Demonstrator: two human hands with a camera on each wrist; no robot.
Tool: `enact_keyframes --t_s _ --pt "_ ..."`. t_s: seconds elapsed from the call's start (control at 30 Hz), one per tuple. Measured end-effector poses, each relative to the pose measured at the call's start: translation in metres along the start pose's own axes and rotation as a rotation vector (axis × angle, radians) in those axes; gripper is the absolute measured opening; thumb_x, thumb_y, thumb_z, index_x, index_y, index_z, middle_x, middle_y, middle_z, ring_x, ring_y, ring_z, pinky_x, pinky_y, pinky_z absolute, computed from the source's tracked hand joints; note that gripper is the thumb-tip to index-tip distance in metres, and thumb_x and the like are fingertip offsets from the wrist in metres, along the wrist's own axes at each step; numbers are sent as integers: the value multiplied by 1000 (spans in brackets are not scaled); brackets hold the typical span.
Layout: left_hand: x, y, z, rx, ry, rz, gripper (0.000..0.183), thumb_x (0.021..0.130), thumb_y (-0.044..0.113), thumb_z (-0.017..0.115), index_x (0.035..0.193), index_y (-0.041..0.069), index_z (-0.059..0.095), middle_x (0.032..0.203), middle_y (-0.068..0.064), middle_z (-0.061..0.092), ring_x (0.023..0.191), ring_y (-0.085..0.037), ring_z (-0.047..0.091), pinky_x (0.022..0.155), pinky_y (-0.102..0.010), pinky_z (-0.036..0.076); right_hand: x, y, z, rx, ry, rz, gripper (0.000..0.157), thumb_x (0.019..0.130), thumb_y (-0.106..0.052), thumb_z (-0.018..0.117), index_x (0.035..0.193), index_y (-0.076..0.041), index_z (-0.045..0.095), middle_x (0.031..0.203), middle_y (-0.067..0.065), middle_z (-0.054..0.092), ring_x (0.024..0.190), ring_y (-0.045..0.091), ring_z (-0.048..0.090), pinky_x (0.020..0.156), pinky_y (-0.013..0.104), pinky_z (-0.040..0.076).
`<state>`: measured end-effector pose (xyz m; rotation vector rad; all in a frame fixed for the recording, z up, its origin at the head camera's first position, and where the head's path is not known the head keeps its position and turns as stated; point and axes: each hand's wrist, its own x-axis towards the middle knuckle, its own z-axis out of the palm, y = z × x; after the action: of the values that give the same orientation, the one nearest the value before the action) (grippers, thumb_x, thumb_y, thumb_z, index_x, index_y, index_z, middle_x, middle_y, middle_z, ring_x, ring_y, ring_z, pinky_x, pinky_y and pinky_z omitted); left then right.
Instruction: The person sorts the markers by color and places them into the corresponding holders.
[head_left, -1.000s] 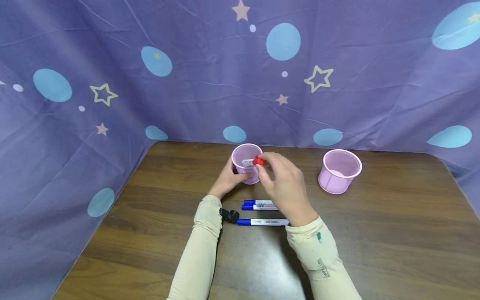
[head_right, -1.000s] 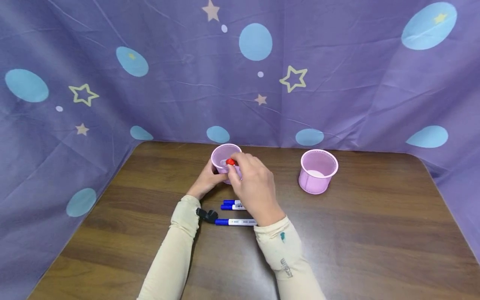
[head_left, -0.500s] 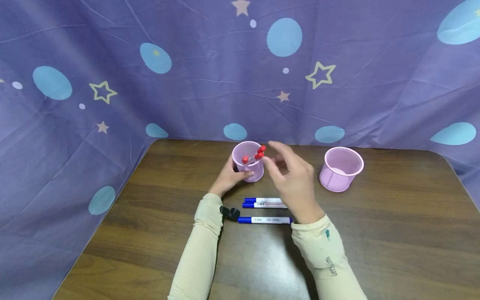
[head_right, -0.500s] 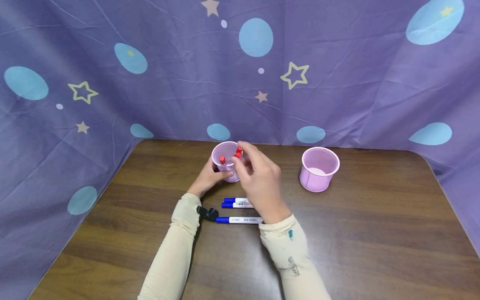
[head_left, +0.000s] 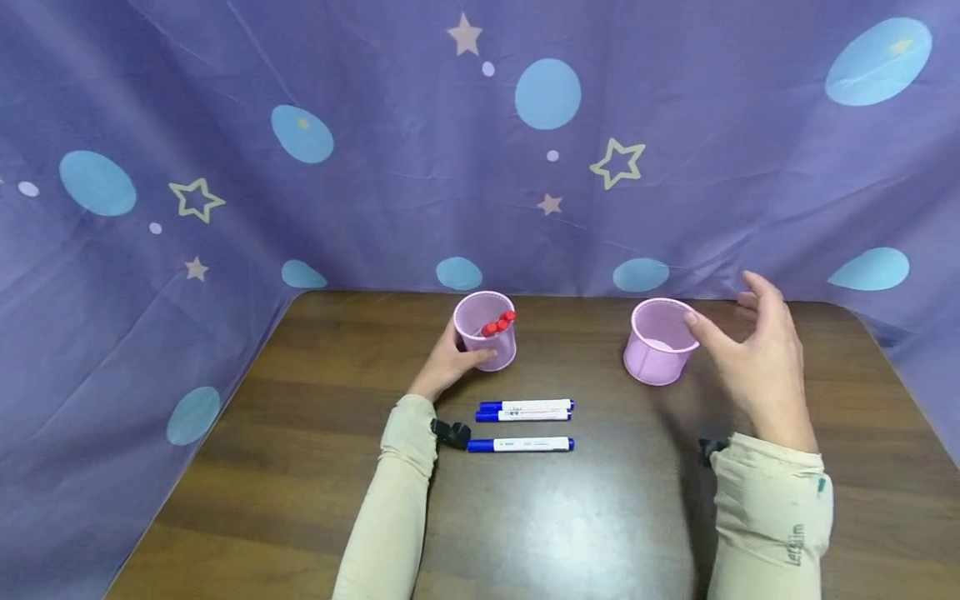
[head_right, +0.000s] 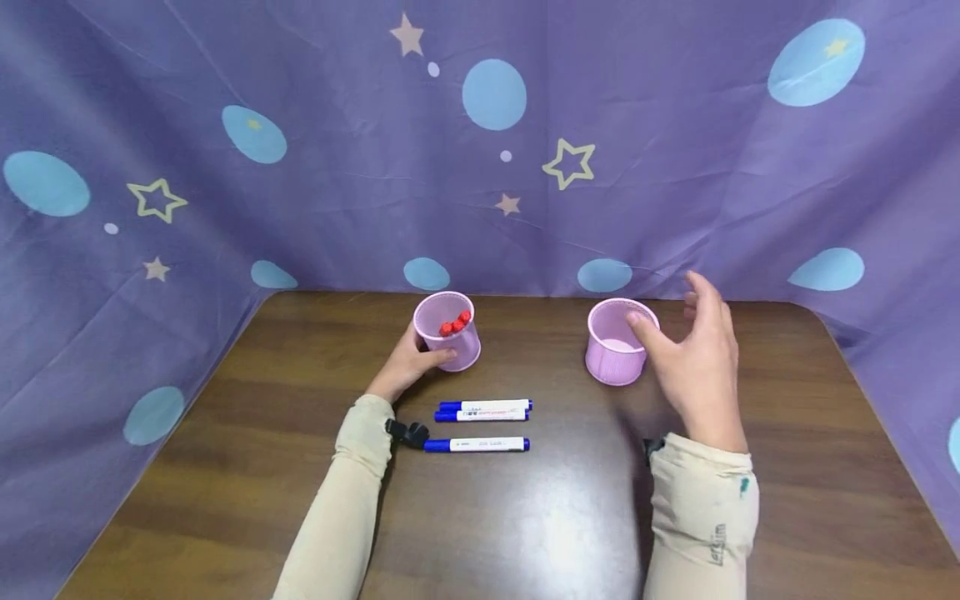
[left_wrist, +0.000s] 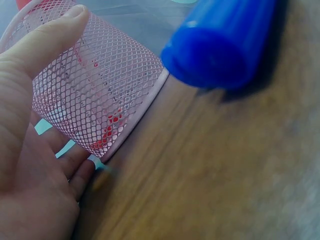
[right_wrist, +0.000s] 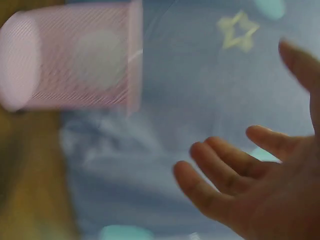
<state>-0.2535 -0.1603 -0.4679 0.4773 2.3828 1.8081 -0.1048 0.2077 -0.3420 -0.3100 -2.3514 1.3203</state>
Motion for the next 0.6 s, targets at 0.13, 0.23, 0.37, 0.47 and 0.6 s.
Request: enact_keyframes --t_s 0.13,0.23,0.37,0.47,0.6 --pt "-4 -1 4 -14 20 7 89 77 9 84 153 8 37 141 -19 51 132 -33 46 113 -49 33 8 42 -1 -6 -273 45 106 91 -38 75 160 -2 3 154 39 24 137 57 29 108 70 26" --pt "-14 4 7 -36 13 -19 90 78 6 83 154 4 34 142 -22 50 133 -36 44 114 -49 32 12 64 14 74 -406 32 108 90 -28 78 158 3 0 151 38 25 134 53 34 107 62 33" --pt "-26 20 13 -49 -7 -42 90 80 4 81 154 -3 30 144 -26 47 135 -39 42 115 -49 30 12 74 36 193 -381 44 108 85 -17 81 155 6 2 146 36 29 129 46 40 105 50 37" --pt "-27 31 12 -26 10 -30 87 81 4 80 153 -3 32 142 -25 49 134 -38 43 115 -49 31 11 73 52 224 -289 72 112 82 -19 84 155 4 3 146 36 30 130 47 39 108 53 33" --pt "-22 42 7 15 -14 -31 90 82 6 80 155 0 28 145 -24 47 136 -36 41 116 -49 29 10 75 68 246 -200 106 110 80 -20 86 155 2 8 143 34 35 128 47 40 109 57 31"
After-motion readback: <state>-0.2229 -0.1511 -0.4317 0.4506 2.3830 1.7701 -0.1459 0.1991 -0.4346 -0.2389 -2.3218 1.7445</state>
